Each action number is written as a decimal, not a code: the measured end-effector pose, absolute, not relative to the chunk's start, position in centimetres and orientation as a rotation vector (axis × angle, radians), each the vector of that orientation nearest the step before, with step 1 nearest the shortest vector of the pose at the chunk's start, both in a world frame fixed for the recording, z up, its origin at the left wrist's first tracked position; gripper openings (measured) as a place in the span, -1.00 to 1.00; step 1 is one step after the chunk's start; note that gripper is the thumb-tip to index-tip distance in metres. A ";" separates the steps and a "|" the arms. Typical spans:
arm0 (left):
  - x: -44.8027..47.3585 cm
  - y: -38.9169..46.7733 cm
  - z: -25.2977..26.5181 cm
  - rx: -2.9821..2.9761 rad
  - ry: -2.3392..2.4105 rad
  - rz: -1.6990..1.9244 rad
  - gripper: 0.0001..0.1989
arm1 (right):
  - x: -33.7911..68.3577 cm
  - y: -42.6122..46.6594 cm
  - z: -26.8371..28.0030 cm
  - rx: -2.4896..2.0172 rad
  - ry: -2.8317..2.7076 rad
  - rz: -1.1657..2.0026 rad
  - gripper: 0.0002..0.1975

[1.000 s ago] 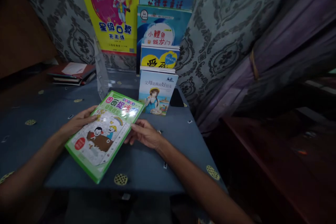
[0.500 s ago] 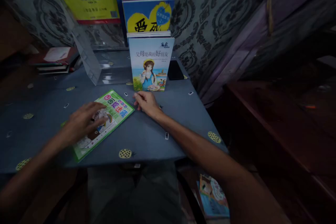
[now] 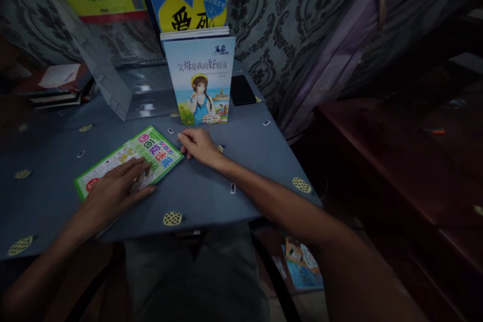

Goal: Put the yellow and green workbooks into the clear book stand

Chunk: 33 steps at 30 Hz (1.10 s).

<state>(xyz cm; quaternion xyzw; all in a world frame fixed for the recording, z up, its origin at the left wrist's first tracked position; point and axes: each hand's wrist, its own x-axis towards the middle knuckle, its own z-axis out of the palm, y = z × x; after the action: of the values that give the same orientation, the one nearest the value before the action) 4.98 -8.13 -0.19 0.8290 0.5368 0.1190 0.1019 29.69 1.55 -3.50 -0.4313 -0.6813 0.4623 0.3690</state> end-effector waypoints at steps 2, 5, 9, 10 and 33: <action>4.7 -8.1 0.3 2.382 1.558 0.379 -0.48 | 29.7 1.6 -3.6 -1.100 -1.744 1.193 -0.71; 4.5 -8.0 0.8 2.297 1.573 0.397 -0.50 | 29.7 1.6 -3.7 -1.095 -1.746 1.193 -0.71; 4.6 -8.1 0.7 2.314 1.581 0.387 -0.54 | 29.8 1.7 -3.7 -1.102 -1.741 1.204 -0.71; 4.8 -8.2 0.6 2.348 1.586 0.364 -0.55 | 29.8 1.7 -3.7 -1.105 -1.739 1.210 -0.72; 10.3 -7.2 0.5 2.832 1.562 0.068 -0.77 | 29.5 0.7 -2.8 -0.968 -1.854 1.355 -0.79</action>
<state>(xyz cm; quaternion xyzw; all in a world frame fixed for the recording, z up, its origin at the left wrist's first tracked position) 10.31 -7.17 0.45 0.8745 0.4822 0.0211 -0.0466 29.49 0.74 -2.82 -0.3680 -0.7052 0.5152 0.3191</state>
